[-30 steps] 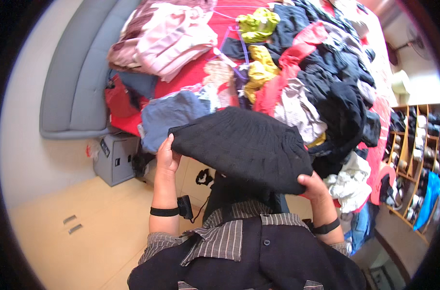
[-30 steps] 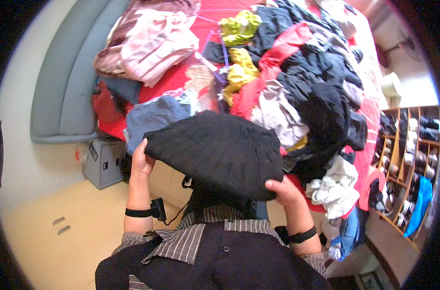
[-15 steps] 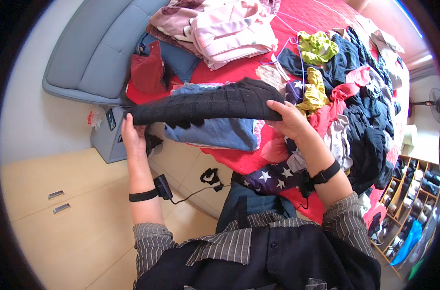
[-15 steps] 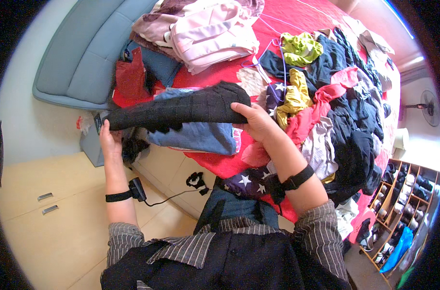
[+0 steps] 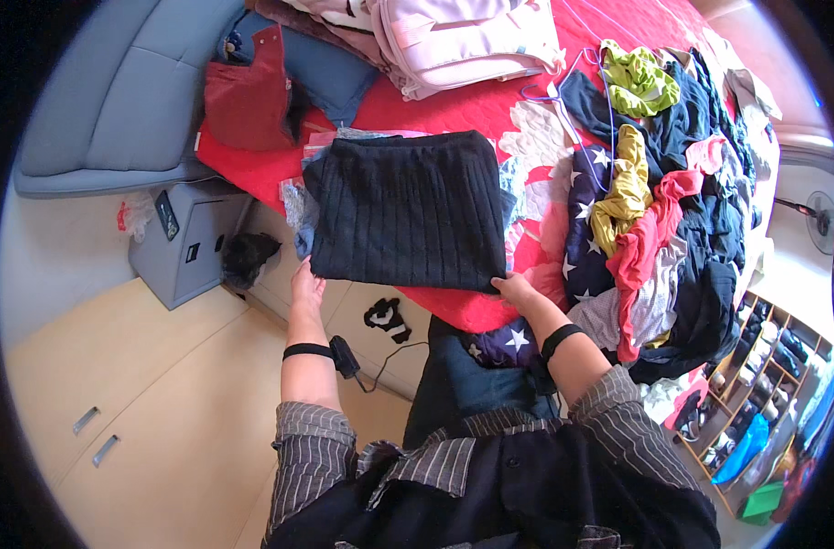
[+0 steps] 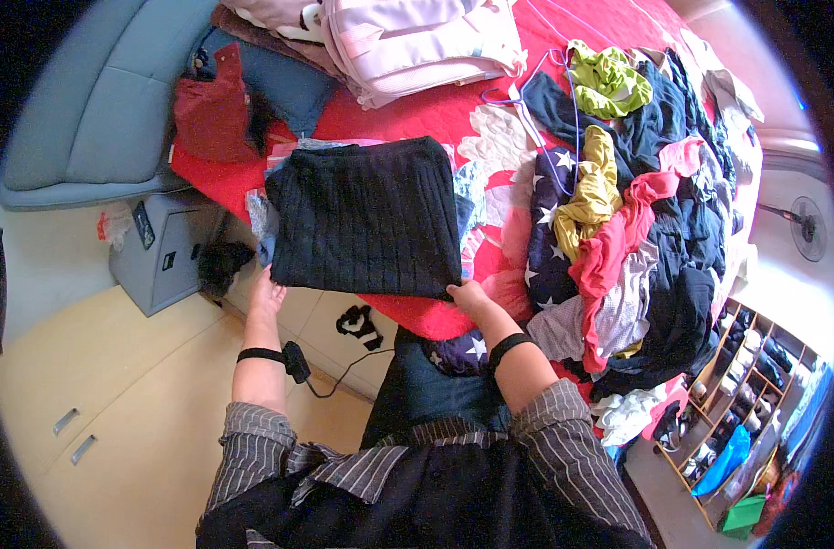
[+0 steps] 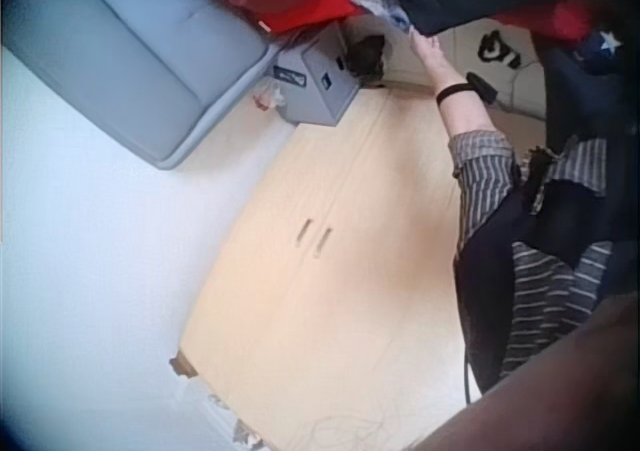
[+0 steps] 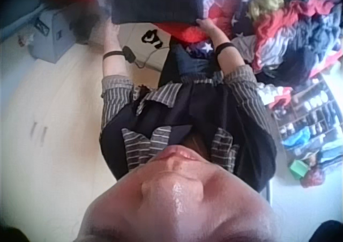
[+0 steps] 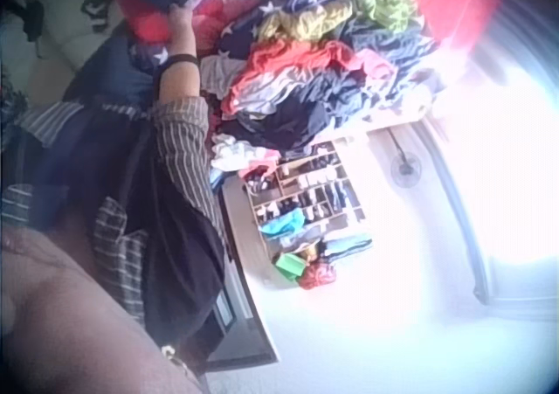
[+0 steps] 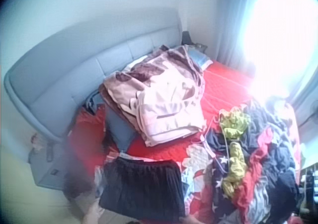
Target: The person folds a blue jacket and hangs it in a closet, then folds a pair of grey sweatpants and a black sweater on the bed. The person handles each garment by hand, smoothing and aligning edges before placing them in a neat stack.
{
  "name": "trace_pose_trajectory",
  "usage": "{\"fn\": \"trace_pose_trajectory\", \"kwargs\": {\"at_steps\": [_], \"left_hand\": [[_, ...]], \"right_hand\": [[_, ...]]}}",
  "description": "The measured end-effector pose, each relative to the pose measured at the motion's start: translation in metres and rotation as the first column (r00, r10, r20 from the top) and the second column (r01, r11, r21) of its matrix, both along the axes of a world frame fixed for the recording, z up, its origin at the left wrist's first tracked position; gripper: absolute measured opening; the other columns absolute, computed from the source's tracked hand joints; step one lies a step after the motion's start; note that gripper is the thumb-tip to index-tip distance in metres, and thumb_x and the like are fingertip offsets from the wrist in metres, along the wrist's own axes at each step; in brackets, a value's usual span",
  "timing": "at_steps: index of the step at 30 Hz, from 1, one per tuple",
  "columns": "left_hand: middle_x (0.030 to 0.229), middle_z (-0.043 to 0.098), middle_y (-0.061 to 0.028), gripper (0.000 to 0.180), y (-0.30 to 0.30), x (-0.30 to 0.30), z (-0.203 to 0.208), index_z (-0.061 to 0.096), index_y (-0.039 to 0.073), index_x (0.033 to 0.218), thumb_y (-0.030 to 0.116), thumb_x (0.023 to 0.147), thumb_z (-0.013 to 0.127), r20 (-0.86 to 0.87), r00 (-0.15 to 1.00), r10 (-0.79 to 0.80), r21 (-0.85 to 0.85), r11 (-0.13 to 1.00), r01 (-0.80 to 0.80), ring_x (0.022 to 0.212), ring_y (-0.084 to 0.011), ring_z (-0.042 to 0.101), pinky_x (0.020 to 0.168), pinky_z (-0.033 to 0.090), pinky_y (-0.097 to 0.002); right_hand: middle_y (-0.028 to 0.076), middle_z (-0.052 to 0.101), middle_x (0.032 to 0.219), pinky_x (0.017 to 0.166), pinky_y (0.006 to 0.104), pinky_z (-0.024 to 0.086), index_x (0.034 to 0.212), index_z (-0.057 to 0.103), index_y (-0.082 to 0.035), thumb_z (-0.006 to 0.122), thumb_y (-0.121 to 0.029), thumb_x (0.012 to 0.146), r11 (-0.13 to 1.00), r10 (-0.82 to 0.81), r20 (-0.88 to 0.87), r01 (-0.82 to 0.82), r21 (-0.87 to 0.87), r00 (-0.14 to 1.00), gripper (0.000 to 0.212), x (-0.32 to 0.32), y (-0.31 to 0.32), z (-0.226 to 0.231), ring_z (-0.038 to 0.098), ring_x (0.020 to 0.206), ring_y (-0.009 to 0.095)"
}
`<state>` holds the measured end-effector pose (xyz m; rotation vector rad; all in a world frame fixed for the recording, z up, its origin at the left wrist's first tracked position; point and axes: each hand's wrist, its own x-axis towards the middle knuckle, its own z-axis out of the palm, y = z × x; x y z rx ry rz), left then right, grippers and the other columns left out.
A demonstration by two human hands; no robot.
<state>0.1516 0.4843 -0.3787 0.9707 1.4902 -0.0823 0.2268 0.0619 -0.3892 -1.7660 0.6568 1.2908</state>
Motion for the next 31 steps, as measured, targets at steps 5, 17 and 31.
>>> {"fn": "trace_pose_trajectory", "kwargs": {"at_steps": [5,17,31], "left_hand": [[0.097,0.057,-0.0041,0.026,-0.009,0.014,0.002,0.056,0.008,0.103,0.022,0.082,0.06,-0.057,0.997,-0.046,0.015,0.999,0.047,0.085,-0.0175,0.052,0.077,0.042,-0.0325],[0.096,0.053,-0.0034,0.031,0.028,0.01,-0.016,0.049,0.01,0.11,0.018,0.081,0.053,-0.256,0.923,-0.287,0.061,0.948,0.311,0.068,-0.015,0.048,0.057,0.043,-0.0316],[0.113,0.053,-0.0062,0.053,-0.09,-0.042,-0.023,0.029,0.017,0.13,0.033,0.085,0.052,-0.037,0.717,-0.696,-0.154,0.713,0.684,0.097,-0.0191,0.055,0.078,0.044,-0.0351]], "right_hand": [[0.02,0.061,0.087,0.066,0.039,0.047,0.098,0.055,0.004,0.055,-0.028,0.081,0.901,0.422,0.154,-0.394,-0.181,0.893,0.036,0.002,0.003,-0.012,0.061,0.077,0.03],[0.021,0.058,0.103,0.084,0.0393,0.044,0.098,0.06,0.001,0.051,-0.031,0.079,0.74,0.645,0.02,-0.618,-0.266,0.764,0.038,0.01,0.019,0.035,0.056,0.099,0.031],[0.011,0.063,0.097,0.079,0.0381,0.047,0.085,0.066,-0.009,0.054,-0.034,0.074,0.811,0.579,0.301,-0.502,-0.299,0.757,0.03,-0.035,-0.111,0.041,0.061,0.092,0.023]]}}
